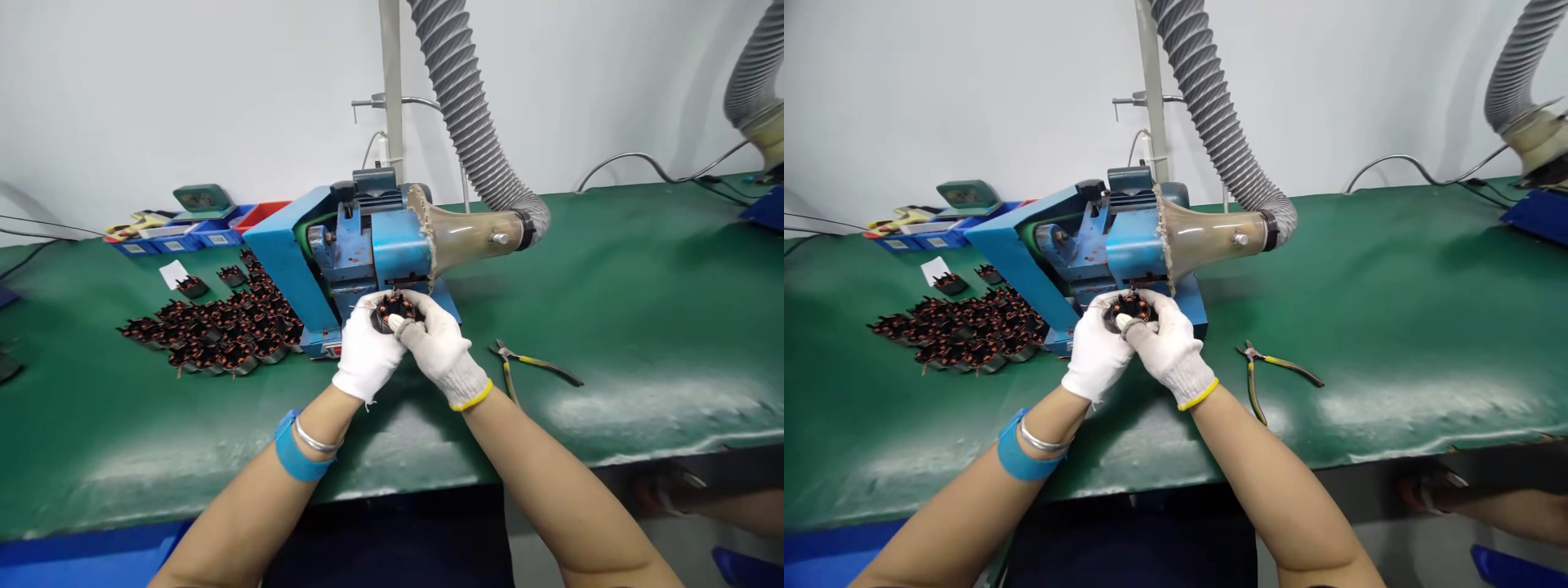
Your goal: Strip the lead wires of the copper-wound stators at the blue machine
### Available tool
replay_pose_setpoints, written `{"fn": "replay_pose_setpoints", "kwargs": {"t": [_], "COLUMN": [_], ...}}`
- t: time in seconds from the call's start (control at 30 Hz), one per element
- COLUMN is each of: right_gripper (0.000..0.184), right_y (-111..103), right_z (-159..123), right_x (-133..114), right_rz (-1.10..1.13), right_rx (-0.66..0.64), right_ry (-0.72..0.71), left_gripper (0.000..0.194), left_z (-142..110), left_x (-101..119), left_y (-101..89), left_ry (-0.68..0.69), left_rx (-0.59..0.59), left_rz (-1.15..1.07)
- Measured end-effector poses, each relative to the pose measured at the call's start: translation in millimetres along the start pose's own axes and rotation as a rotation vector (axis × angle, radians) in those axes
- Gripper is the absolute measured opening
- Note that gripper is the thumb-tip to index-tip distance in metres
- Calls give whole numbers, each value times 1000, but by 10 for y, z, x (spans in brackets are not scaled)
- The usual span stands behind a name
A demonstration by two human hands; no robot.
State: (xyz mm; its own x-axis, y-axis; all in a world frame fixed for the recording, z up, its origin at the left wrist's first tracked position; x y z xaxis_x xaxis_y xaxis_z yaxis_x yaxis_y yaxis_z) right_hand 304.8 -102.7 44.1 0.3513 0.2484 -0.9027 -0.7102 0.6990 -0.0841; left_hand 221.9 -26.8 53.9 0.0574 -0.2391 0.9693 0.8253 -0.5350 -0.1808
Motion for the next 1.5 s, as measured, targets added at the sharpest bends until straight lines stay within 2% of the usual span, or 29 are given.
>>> {"fn": "replay_pose_setpoints", "kwargs": {"t": [0.2, 0.43, 0.67, 0.73, 0.83, 0.9, 0.97, 1.07, 1.13, 1.2, 1.27, 1.37, 1.43, 1.5], "right_gripper": [51, 53, 52, 53, 55, 54, 54, 53, 49, 44, 41, 37, 36, 34], "right_y": [-11, 11, 35, 32, 44, 64, 80, 96, 100, 98, 94, 110, 136, 165], "right_z": [41, 22, -3, -61, -166, -228, -269, -299, -312, -324, -340, -375, -403, -426], "right_x": [84, 62, 70, 40, -75, -160, -214, -232, -210, -181, -161, -153, -157, -166], "right_rz": [182, 166, 210, 186, 126, 95, 63, 29, 21, 9, -9, -69, -138, -207], "right_rx": [14, 96, 103, 113, 19, -91, -168, -231, -269, -300, -315, -355, -397, -431], "right_ry": [-48, -52, -43, -89, -285, -429, -513, -533, -512, -499, -510, -549, -580, -617], "left_gripper": [52, 53, 52, 55, 55, 54, 51, 45, 43, 41, 42, 54, 64, 79], "left_z": [20, 45, 21, -73, -285, -423, -540, -695, -793, -904, -1034, -1200, -1215, -1148], "left_x": [103, 109, 100, 105, 72, 2, -89, -203, -284, -401, -540, -722, -833, -914], "left_y": [40, -3, 16, -33, -184, -323, -464, -688, -888, -1139, -1445, -1967, -2375, -2838], "left_ry": [-1, 15, 27, 73, 133, 59, -134, -450, -564, -576, -494, -365, -419, -590], "left_rx": [23, -58, -34, -43, -62, -81, -152, -276, -267, -184, -55, 94, 213, 428], "left_rz": [53, 63, 45, 58, -9, -148, -369, -769, -934, -909, -626, 158, 594, 862]}}
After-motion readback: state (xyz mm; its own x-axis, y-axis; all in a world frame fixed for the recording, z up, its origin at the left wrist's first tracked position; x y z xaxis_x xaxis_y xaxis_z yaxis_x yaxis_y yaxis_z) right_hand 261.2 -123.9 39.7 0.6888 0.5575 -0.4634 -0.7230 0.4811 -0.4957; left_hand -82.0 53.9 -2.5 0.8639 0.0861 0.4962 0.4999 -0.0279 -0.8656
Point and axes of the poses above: each hand's wrist, its own z-axis towards the middle knuckle, its own y-axis out of the palm, x = y × z, the point moved 3 cm from there along z, towards the middle knuckle, and after that the axes turned 9 degrees about -y, right-handed, at the moved point
